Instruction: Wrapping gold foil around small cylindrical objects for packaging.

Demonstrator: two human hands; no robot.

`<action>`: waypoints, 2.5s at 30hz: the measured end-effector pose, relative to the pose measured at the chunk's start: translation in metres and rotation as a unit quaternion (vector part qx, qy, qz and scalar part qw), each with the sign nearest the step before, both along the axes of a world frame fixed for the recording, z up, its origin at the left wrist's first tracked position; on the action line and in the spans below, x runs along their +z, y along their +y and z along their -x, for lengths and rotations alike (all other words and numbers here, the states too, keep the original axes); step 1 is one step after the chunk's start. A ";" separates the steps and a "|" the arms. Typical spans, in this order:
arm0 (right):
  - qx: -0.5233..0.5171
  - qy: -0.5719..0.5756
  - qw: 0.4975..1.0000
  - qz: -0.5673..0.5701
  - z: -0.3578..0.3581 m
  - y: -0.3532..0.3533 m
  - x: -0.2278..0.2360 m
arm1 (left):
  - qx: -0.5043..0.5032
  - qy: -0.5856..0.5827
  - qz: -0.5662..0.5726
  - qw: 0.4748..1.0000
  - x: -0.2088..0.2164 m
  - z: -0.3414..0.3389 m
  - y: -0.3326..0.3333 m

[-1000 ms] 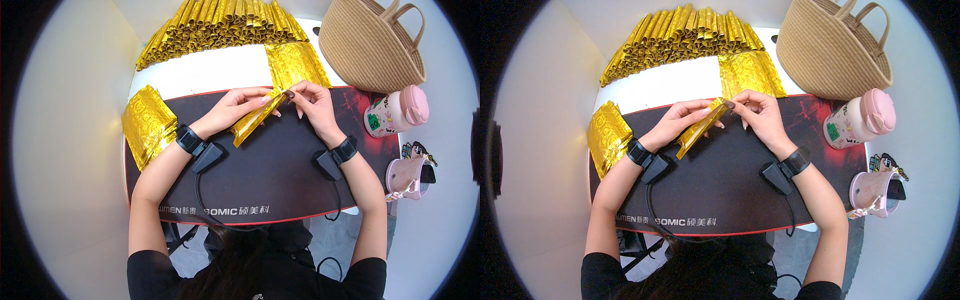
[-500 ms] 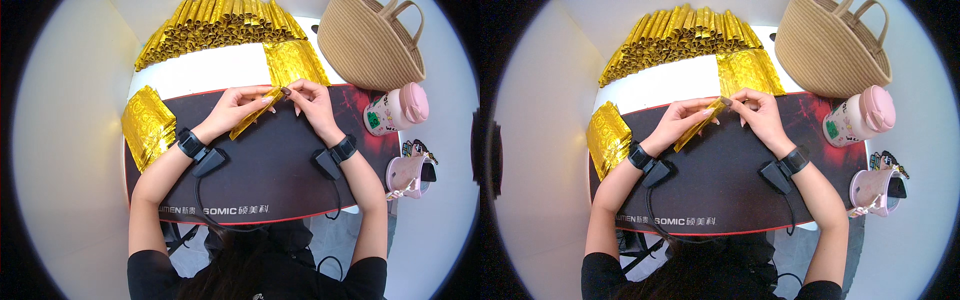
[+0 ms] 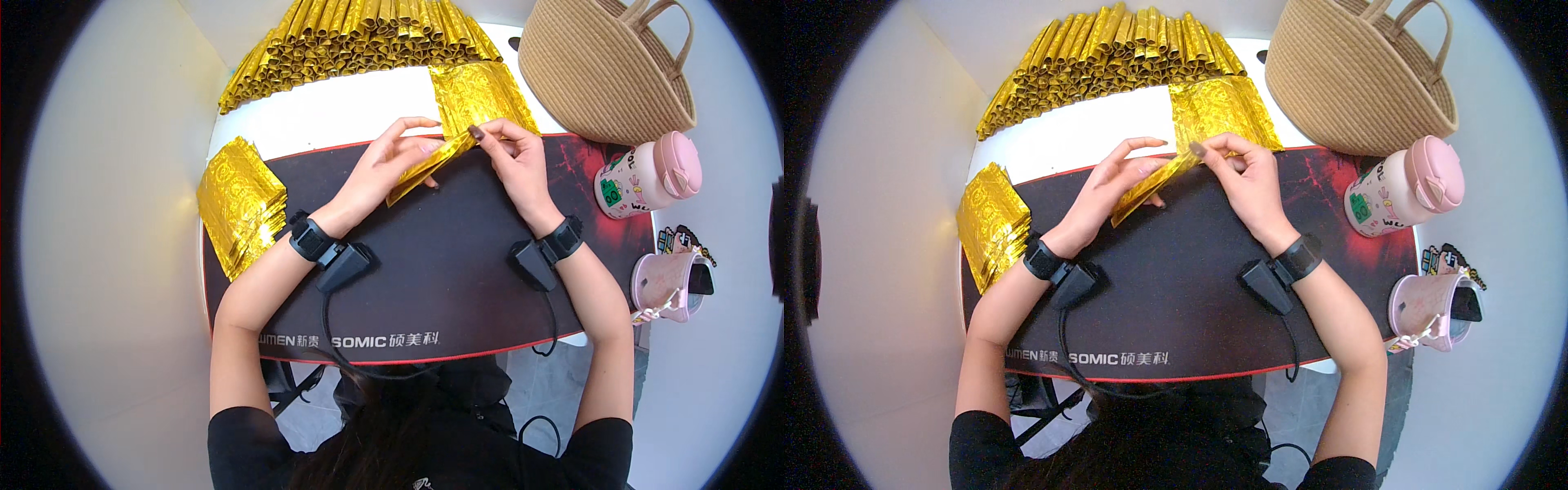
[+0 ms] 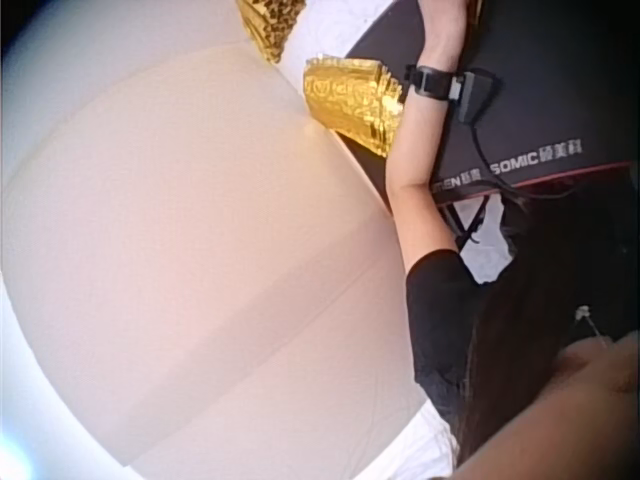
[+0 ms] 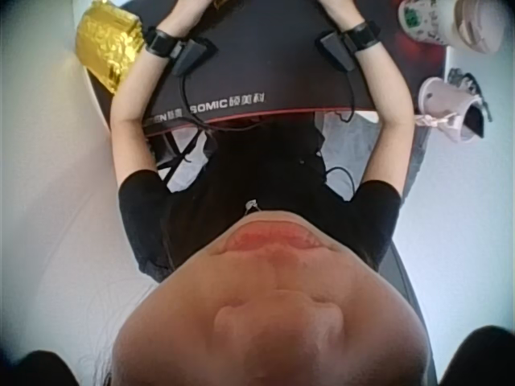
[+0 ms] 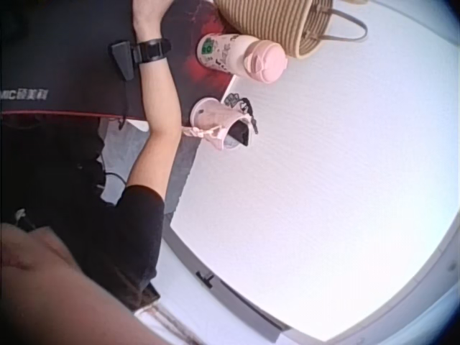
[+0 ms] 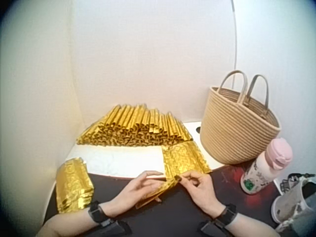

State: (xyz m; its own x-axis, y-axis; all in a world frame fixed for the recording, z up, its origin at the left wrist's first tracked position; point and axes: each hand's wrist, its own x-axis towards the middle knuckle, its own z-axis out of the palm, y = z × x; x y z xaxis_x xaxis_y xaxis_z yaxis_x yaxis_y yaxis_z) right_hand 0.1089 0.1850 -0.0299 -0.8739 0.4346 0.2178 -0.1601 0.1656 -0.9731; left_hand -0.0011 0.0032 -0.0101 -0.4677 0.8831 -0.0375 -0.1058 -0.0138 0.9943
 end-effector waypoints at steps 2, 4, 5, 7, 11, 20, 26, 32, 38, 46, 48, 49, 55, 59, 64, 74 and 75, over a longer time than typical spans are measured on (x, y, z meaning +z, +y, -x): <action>-0.019 0.010 0.999 0.033 -0.001 -0.002 0.006 | 0.025 -0.063 -0.041 0.997 0.003 0.002 -0.001; -0.042 -0.006 0.999 0.010 -0.003 -0.002 0.008 | 0.021 -0.033 -0.034 0.999 -0.006 0.001 -0.001; -0.043 -0.003 0.999 0.010 -0.003 -0.002 0.008 | 0.027 0.092 -0.034 0.995 -0.010 0.001 -0.001; -0.062 -0.015 0.998 0.016 -0.003 -0.001 0.007 | 0.056 0.198 -0.015 0.979 -0.011 -0.002 -0.001; -0.076 -0.007 0.997 0.010 -0.003 0.000 0.006 | 0.122 0.165 -0.008 0.979 -0.009 -0.003 0.001; -0.088 -0.009 0.996 0.029 -0.002 0.003 0.003 | 0.152 0.159 -0.021 0.975 -0.011 0.006 -0.002; -0.118 0.076 0.987 0.074 0.005 -0.014 0.014 | 0.142 0.173 -0.008 0.975 -0.015 0.007 -0.006; -0.015 0.028 0.999 0.006 -0.005 -0.002 0.007 | 0.139 0.119 -0.063 0.981 -0.007 0.010 -0.001; 0.035 0.087 0.995 0.035 -0.011 -0.020 0.002 | 0.148 -0.014 -0.146 0.978 -0.010 0.016 -0.006; 0.153 -0.025 0.988 0.020 -0.018 -0.048 0.007 | 0.091 -0.253 -0.152 0.951 -0.010 0.011 -0.005; 0.164 -0.016 0.986 0.009 -0.018 -0.048 0.008 | 0.016 -0.280 -0.160 0.946 -0.014 0.013 -0.007; 0.130 -0.011 0.991 -0.016 -0.019 -0.046 0.008 | 0.038 -0.280 -0.128 0.951 -0.008 0.008 -0.005; -0.046 0.032 0.993 -0.104 -0.016 -0.038 0.016 | -0.090 -0.266 -0.045 0.959 -0.006 -0.008 -0.005; -0.045 0.066 0.993 -0.085 -0.015 -0.040 0.016 | -0.112 -0.241 -0.014 0.964 -0.002 -0.017 -0.004; -0.016 0.046 0.995 -0.090 -0.016 -0.037 0.016 | -0.113 -0.219 -0.001 0.969 0.001 -0.020 -0.004; -0.015 0.057 0.995 -0.082 -0.016 -0.037 0.013 | -0.104 -0.208 -0.012 0.972 -0.002 -0.022 -0.005; -0.020 0.057 0.995 -0.085 -0.017 -0.037 0.013 | -0.104 -0.209 -0.011 0.972 -0.001 -0.023 -0.004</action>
